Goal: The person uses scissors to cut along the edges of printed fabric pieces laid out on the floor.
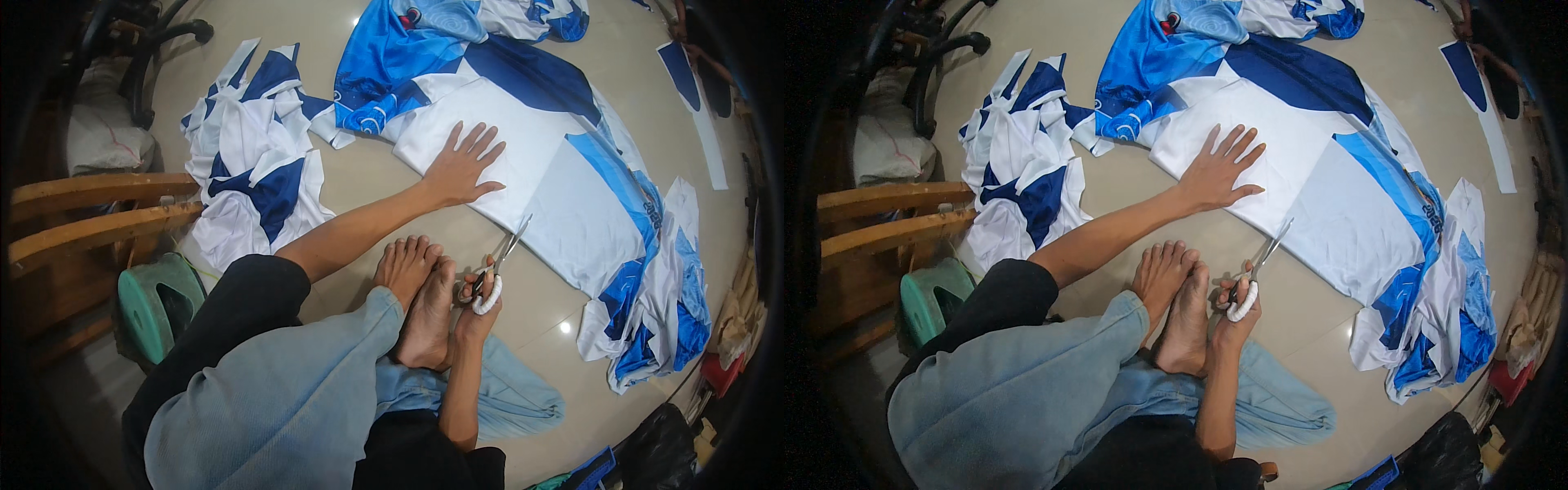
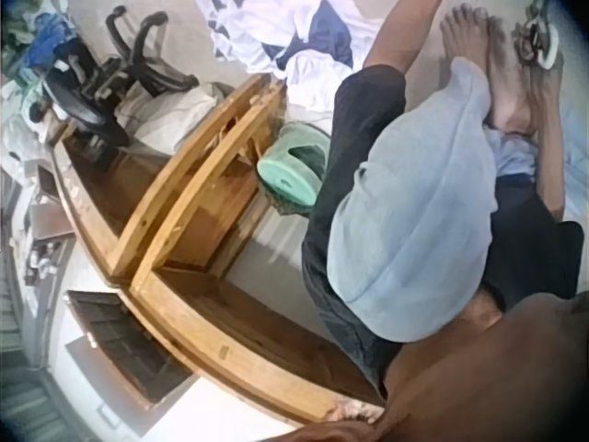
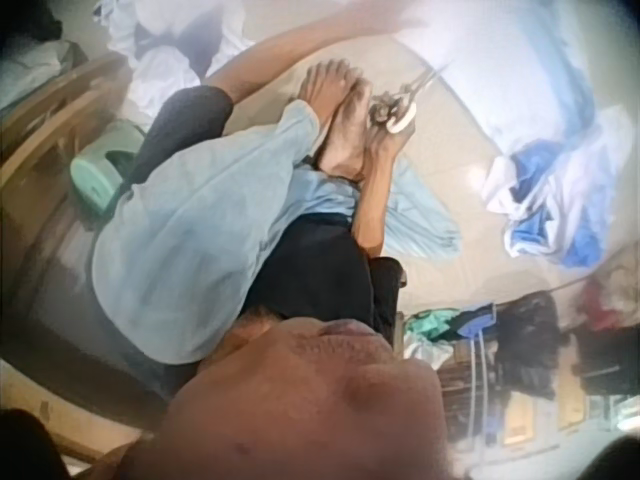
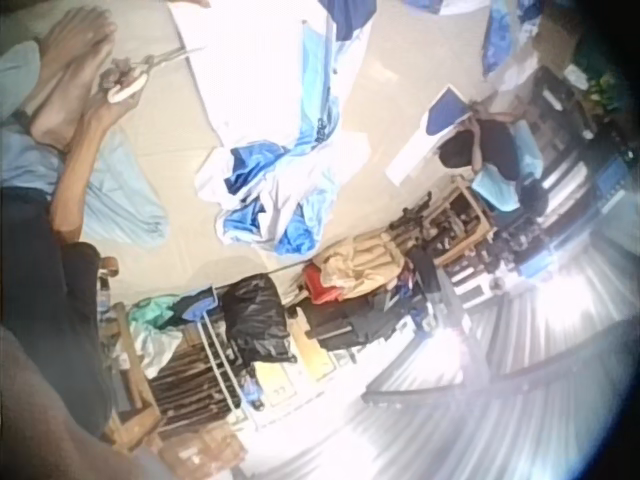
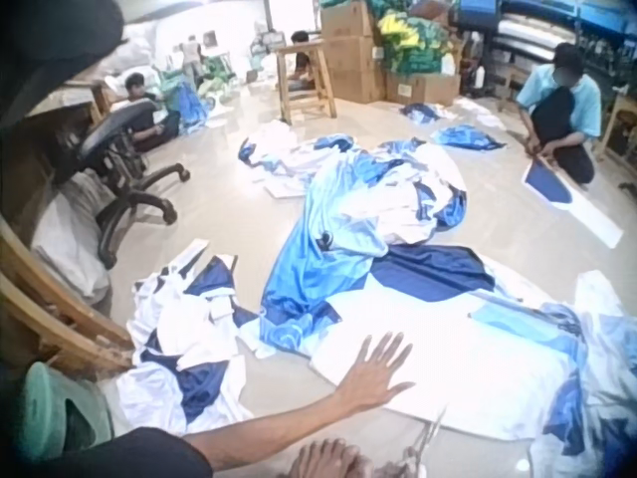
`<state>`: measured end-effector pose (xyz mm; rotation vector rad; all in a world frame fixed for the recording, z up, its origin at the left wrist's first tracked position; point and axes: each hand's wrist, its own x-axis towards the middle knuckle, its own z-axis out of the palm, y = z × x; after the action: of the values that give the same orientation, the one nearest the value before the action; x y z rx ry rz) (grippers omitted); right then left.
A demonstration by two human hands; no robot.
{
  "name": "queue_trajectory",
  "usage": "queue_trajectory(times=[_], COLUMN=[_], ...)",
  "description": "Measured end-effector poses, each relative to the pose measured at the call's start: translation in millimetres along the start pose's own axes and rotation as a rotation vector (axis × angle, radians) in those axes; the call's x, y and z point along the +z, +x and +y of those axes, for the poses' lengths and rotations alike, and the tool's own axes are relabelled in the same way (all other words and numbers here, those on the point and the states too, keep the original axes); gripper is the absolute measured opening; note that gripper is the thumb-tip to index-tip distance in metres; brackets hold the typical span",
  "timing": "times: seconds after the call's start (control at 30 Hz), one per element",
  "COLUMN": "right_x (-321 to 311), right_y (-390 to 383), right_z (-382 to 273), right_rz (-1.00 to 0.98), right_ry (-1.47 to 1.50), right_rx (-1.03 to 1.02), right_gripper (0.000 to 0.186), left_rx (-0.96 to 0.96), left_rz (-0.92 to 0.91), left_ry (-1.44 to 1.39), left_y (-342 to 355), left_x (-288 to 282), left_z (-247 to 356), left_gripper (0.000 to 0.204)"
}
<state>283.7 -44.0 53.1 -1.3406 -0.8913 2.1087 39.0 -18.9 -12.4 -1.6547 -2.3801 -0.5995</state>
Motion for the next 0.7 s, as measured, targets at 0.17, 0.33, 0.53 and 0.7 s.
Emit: queue_trajectory(times=[0.17, 0.33, 0.53, 0.7], right_x=[2.8, 7.4, 4.6, 5.4], right_y=[1.2, 2.3, 3.4, 1.4], right_z=[2.6, 1.6, 3.0, -0.4], right_rz=[0.018, 0.048, 0.058, 0.107], right_ry=[0.000, -0.034, -0.072, -0.182], right_rx=[-0.017, -0.001, -0.013, -0.008], right_gripper=[0.042, 0.041, 0.036, 0.032], left_rx=[0.003, 0.004, 0.006, -0.002], left_rz=[-0.001, -0.005, -0.015, -0.082], left_ry=[0.012, 0.019, 0.025, 0.024], left_y=[0.8, 1.4, 2.4, 2.6], left_x=[1.3, 2.3, 1.4, 1.6], left_z=[0.5, 0.4, 0.2, 1.7], left_gripper=[0.075, 0.074, 0.074, 0.076])
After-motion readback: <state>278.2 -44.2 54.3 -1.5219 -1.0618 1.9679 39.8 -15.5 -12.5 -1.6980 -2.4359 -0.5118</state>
